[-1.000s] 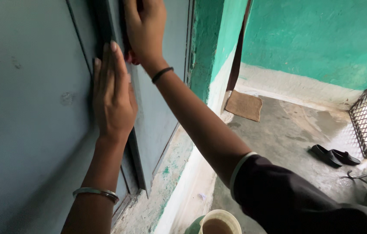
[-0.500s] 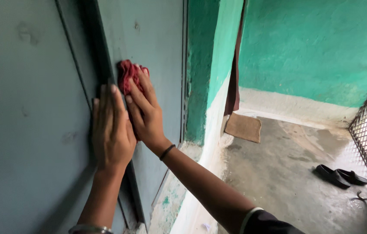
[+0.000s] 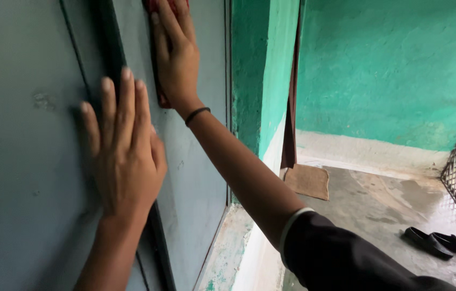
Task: The person cleans a metal door using a red cloth, wiping the flat panels and the lower edges.
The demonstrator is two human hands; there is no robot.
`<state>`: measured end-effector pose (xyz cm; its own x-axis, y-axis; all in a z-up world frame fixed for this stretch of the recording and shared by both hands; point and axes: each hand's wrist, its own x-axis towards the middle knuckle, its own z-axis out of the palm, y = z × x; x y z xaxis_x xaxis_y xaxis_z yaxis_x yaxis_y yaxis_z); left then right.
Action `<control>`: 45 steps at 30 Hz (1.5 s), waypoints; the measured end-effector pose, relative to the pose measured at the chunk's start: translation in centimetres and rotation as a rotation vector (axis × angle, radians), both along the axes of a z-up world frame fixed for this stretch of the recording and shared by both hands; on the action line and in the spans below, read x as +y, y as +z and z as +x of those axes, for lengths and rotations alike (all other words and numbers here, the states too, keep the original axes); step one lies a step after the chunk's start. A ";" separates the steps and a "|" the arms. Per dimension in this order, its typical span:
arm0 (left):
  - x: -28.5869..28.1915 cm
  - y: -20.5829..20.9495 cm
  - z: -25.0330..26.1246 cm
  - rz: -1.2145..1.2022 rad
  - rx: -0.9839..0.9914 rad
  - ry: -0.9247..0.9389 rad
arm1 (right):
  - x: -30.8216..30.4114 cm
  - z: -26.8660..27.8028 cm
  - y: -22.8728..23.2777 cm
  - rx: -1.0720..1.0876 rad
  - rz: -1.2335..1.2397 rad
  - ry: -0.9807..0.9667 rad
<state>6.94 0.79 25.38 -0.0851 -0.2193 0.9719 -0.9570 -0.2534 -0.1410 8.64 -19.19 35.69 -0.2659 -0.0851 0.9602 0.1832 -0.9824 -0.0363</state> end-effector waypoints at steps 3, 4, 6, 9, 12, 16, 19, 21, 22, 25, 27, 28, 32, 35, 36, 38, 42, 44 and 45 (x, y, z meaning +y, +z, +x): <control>-0.1 1.3 0.1 0.002 -0.027 0.023 | -1.4 0.1 -0.5 -0.004 0.007 -0.010; -0.1 1.4 0.1 0.004 -0.032 0.028 | -1.8 0.0 -1.0 -0.012 0.022 -0.015; 0.2 1.2 0.1 0.018 -0.025 0.001 | -2.3 -0.2 -2.9 -0.026 0.052 -0.021; 0.0 1.2 0.1 0.001 0.001 -0.070 | -1.7 -0.9 -7.4 0.028 0.179 -0.146; -0.3 1.2 0.1 -0.031 -0.002 -0.100 | 1.5 -2.8 -12.3 0.090 0.175 0.022; 0.1 0.6 -0.2 -0.026 0.039 -0.069 | 6.8 -4.9 -13.9 0.090 0.108 0.209; 0.3 0.7 -0.4 -0.010 0.051 -0.042 | 8.5 -6.1 -11.5 0.163 -0.045 0.241; 0.3 0.9 -0.5 -0.039 0.064 -0.080 | 8.8 -6.3 -9.4 0.188 -0.103 0.183; 0.2 1.2 -0.5 -0.054 0.067 -0.101 | 8.7 -6.2 -8.3 0.198 -0.132 0.152; 0.2 2.3 -0.8 -0.015 0.056 -0.075 | 7.6 -5.8 -4.7 0.163 -0.224 0.101; 0.2 3.4 -0.7 -0.025 0.024 -0.064 | 6.8 -5.0 -2.1 0.132 -0.256 0.066; 0.1 4.1 -0.7 -0.031 0.007 -0.060 | 6.3 -4.5 -0.6 0.114 -0.267 0.061; -0.3 6.8 0.1 -0.090 -0.002 -0.093 | 4.9 -3.4 4.0 0.059 -0.311 0.065; -0.5 7.7 0.7 -0.145 0.012 -0.166 | 4.8 -3.6 4.2 0.096 -0.309 0.069; -0.5 7.8 0.9 -0.164 0.029 -0.194 | 4.9 -4.0 2.8 0.130 -0.304 0.079; -0.5 7.8 1.1 -0.193 0.054 -0.256 | 5.7 -5.1 -0.6 0.177 -0.311 0.109; -0.8 7.4 0.5 -0.198 0.073 -0.274 | 8.5 -6.4 -6.2 0.242 -0.228 0.106; -0.8 7.6 0.2 -0.192 0.067 -0.292 | 8.5 -6.5 -5.4 0.242 -0.232 0.094; -0.8 8.0 0.2 -0.195 0.061 -0.342 | 8.4 -6.6 -4.8 0.241 -0.233 0.084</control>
<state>7.15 0.00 33.37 -0.0619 0.0005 0.9981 -0.9960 0.0653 -0.0618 2.06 -10.81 30.87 -0.0302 0.1320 0.9908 0.2771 -0.9513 0.1352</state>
